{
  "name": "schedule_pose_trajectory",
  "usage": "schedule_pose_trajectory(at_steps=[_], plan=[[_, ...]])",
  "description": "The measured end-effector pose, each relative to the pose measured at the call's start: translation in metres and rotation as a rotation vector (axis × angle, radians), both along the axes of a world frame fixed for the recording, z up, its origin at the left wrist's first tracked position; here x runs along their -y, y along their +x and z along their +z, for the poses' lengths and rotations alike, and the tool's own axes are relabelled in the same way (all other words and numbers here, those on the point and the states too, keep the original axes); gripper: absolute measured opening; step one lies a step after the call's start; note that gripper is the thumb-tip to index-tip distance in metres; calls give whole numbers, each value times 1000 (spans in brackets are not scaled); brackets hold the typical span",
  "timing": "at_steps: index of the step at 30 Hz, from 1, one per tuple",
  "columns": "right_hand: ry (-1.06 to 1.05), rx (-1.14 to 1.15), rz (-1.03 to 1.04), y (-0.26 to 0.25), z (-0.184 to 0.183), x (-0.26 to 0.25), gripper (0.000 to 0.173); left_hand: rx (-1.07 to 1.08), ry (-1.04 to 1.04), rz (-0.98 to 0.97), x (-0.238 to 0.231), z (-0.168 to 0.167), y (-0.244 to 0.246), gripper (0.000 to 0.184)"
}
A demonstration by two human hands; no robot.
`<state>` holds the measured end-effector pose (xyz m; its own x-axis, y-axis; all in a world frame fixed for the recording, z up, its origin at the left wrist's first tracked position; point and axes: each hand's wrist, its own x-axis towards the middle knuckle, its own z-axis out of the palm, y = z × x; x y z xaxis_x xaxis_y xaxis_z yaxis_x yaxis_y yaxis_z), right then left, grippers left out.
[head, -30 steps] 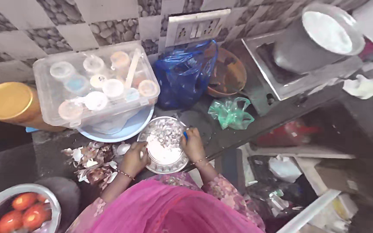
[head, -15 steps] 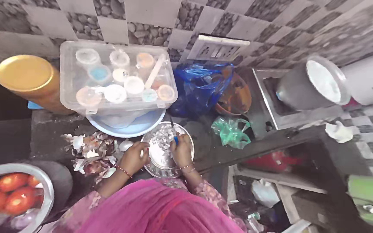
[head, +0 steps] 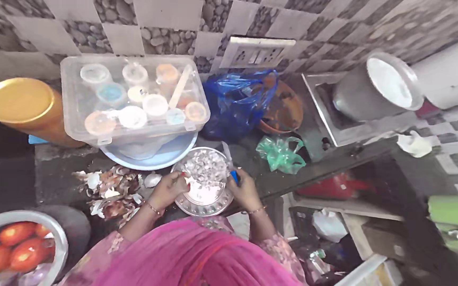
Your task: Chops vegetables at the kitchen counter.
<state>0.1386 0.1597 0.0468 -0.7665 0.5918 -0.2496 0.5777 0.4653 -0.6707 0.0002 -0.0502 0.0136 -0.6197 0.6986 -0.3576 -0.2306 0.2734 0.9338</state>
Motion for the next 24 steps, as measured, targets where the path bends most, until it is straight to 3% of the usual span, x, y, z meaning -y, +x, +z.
schedule_pose_trajectory(at_steps=[1, 4, 8, 10, 15, 18, 24], plan=[[-54, -44, -16, 6, 0, 4, 37, 186, 108, 94, -1, 1, 5, 24], [-251, -204, -78, 18, 1, 17, 33, 619, 341, 307, -4, 4, 17, 52], [-468, -334, -64, 25, 5, 47, 26, 785, 451, 366, -11, 16, 35, 47], [-528, -370, -25, 26, 1, 62, 28, 718, 472, 278, -13, 17, 44, 37], [-579, -401, -59, 25, -4, 77, 35, 458, 497, 24, -9, 19, 63, 56], [-580, -430, -81, 26, 1, 75, 39, 305, 533, -30, -7, 21, 67, 61], [-657, -564, 74, 28, 5, 65, 36, -17, 584, -10, -1, 12, 64, 66]])
